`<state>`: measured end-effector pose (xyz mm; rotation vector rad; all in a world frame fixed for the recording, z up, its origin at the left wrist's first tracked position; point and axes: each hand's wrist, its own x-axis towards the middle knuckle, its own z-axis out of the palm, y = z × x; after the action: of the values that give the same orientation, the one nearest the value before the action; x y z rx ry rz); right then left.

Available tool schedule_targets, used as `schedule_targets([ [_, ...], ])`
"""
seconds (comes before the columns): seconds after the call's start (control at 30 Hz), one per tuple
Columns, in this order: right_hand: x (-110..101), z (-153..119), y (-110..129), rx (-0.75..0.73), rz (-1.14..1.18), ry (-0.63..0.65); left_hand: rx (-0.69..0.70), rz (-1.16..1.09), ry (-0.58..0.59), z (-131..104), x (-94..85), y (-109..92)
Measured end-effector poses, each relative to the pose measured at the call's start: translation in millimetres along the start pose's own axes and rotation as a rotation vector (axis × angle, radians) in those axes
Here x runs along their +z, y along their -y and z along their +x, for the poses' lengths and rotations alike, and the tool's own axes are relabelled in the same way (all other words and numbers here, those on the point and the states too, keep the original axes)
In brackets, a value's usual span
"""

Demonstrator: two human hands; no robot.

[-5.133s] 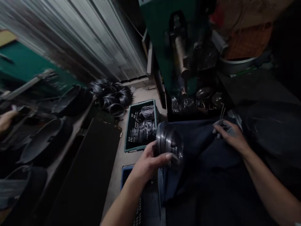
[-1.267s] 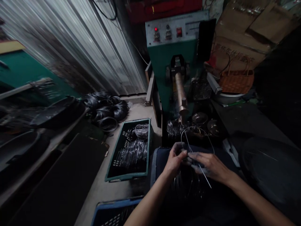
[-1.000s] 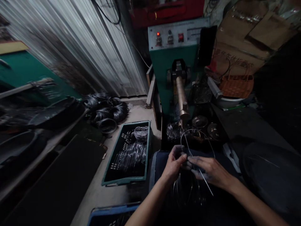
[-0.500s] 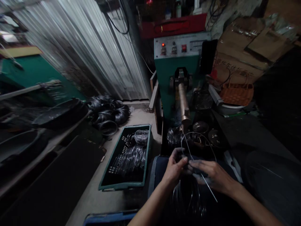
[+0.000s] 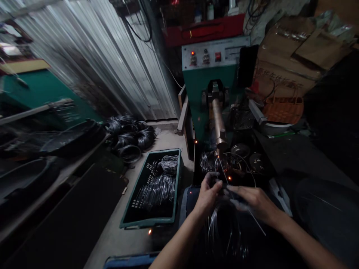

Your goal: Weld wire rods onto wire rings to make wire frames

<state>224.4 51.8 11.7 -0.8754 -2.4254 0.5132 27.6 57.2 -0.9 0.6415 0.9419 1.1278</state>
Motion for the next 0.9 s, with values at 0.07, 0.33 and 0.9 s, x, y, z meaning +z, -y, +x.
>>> schedule_targets([
  [0.07, 0, 7, -10, 0.004, -0.104, -0.036, 0.025, 0.032, -0.017, 18, -3.3, -6],
  [0.33, -26, 62, -48, 0.027, -0.343, -0.111, 0.138, 0.025, -0.061, 84, -1.8, -53],
  [0.9, -23, 90, -71, -0.04, -0.157, -0.197, 0.203, 0.023, -0.048, 122, -7.0, -63],
])
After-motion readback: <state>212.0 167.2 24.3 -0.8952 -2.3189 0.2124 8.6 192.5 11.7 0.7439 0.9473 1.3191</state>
